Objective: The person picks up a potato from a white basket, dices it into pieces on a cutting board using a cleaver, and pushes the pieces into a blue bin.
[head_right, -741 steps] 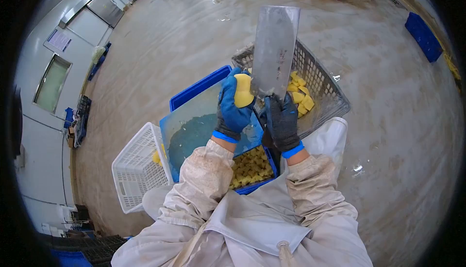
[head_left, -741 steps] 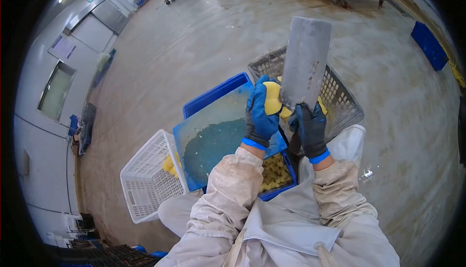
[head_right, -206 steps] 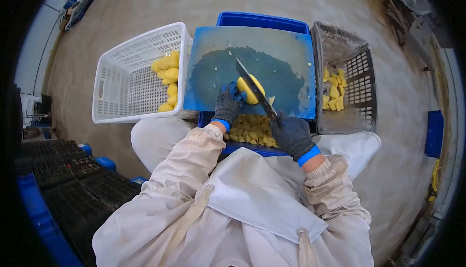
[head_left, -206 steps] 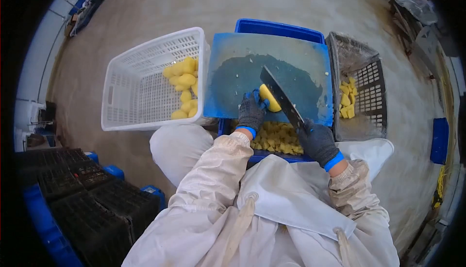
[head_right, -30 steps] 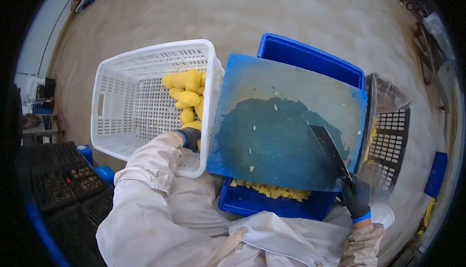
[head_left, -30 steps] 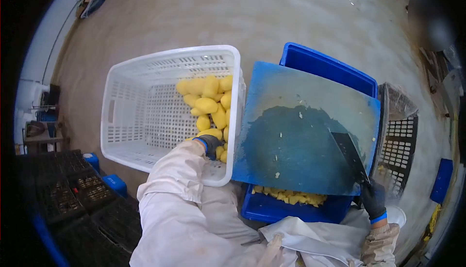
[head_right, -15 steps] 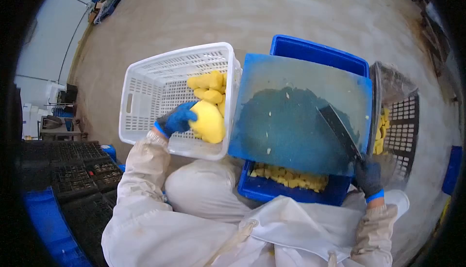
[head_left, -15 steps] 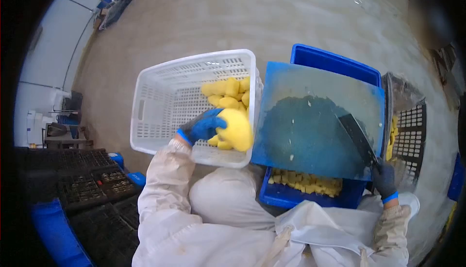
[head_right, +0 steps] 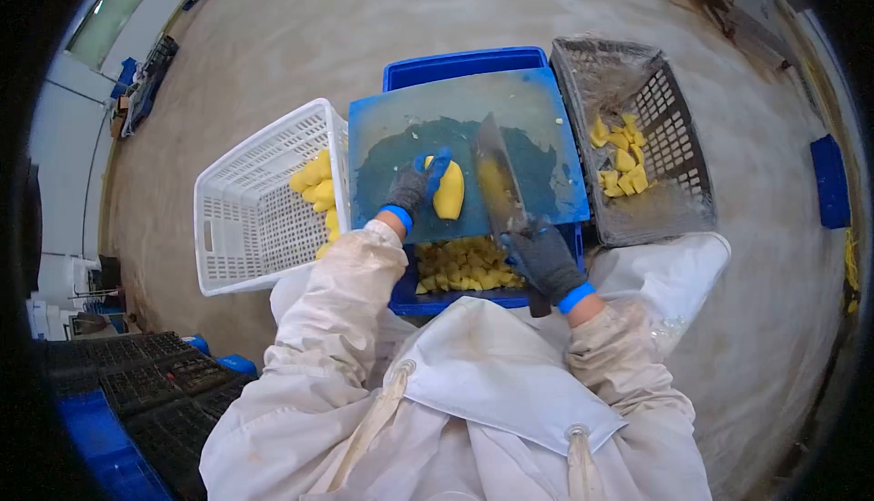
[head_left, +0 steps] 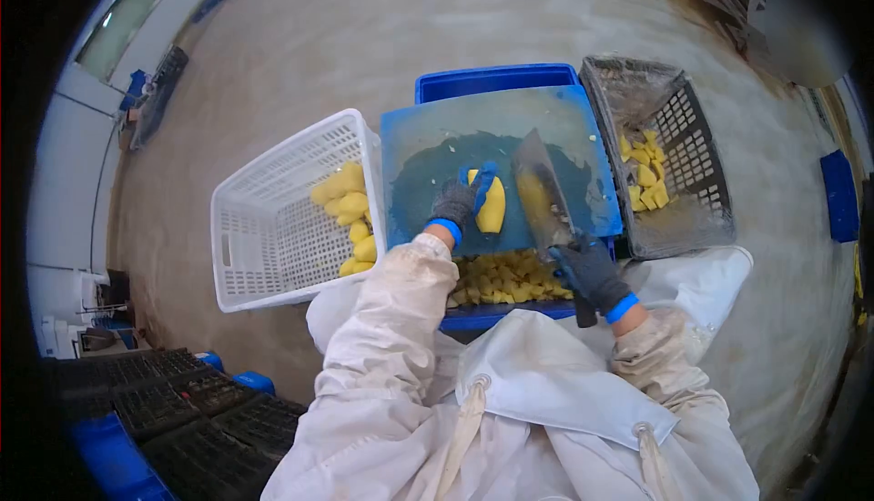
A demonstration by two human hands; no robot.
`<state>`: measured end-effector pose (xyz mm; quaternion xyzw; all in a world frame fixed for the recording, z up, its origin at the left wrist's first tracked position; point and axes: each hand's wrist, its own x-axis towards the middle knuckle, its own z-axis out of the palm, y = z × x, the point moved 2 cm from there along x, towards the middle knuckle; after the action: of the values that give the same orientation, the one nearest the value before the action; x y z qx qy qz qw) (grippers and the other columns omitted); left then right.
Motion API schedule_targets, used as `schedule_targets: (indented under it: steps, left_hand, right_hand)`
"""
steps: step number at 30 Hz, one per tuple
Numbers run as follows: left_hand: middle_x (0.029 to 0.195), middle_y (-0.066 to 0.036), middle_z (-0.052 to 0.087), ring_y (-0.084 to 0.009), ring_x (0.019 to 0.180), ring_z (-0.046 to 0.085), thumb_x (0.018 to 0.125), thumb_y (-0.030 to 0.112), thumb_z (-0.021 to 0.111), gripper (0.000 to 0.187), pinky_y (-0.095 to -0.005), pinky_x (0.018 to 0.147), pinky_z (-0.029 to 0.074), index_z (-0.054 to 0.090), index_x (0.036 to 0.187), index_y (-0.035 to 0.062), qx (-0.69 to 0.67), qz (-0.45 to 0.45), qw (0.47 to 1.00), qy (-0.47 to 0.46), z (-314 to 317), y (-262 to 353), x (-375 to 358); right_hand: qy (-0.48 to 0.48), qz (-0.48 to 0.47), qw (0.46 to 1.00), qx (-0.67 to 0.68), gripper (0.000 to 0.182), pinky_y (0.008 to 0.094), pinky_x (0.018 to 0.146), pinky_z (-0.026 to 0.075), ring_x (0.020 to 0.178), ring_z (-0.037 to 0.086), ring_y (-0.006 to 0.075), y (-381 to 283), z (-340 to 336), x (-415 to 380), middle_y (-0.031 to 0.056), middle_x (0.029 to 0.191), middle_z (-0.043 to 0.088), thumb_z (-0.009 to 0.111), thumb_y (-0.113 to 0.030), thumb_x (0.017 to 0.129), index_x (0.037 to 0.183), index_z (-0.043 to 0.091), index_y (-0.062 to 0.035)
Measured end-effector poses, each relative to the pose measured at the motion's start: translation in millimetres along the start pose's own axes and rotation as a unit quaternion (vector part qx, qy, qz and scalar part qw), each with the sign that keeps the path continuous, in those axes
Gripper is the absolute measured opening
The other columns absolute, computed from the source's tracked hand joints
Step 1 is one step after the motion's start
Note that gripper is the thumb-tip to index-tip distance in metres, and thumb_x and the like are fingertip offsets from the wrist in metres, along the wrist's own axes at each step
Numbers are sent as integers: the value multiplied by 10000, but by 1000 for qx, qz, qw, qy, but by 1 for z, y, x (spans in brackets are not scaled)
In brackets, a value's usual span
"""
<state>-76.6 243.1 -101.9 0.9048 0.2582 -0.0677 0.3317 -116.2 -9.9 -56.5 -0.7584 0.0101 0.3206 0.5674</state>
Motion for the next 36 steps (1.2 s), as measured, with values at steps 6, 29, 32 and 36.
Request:
schedule_targets:
  steps: [6, 29, 32, 36]
  left_hand:
    - [1049, -232, 581, -427, 958, 546, 911, 487, 305, 523, -496, 853, 418, 541, 1132, 76, -88, 44, 986, 136, 24, -5, -20]
    - [1054, -263, 515, -434, 982, 475, 930, 324, 362, 390, -458, 879, 386, 530, 1064, -2, -133, 144, 941, 275, 40, -17, -15]
    - [1050, -252, 521, -421, 991, 477, 930, 313, 364, 378, -459, 879, 383, 516, 1084, 4, -177, 155, 926, 295, 41, -13, -17]
    - [1063, -207, 546, -376, 994, 511, 933, 240, 351, 315, -426, 888, 412, 515, 1104, 32, -132, 140, 940, 283, 43, -15, -14]
  right_hand:
    - [65, -168, 957, -227, 291, 437, 645, 477, 738, 610, 347, -4, 28, -15, 167, 783, 625, 572, -292, 819, 1033, 564, -94]
    - [92, -227, 916, -318, 289, 424, 603, 479, 692, 603, 349, -24, 27, -43, 172, 743, 611, 587, -250, 814, 1047, 561, -81]
    - [82, -232, 913, -325, 259, 426, 602, 477, 687, 601, 352, -26, 27, -44, 174, 738, 608, 583, -248, 815, 1017, 567, -86]
    - [82, -251, 913, -312, 225, 428, 588, 475, 671, 602, 349, -28, 28, -46, 165, 725, 610, 566, -257, 824, 973, 559, -88]
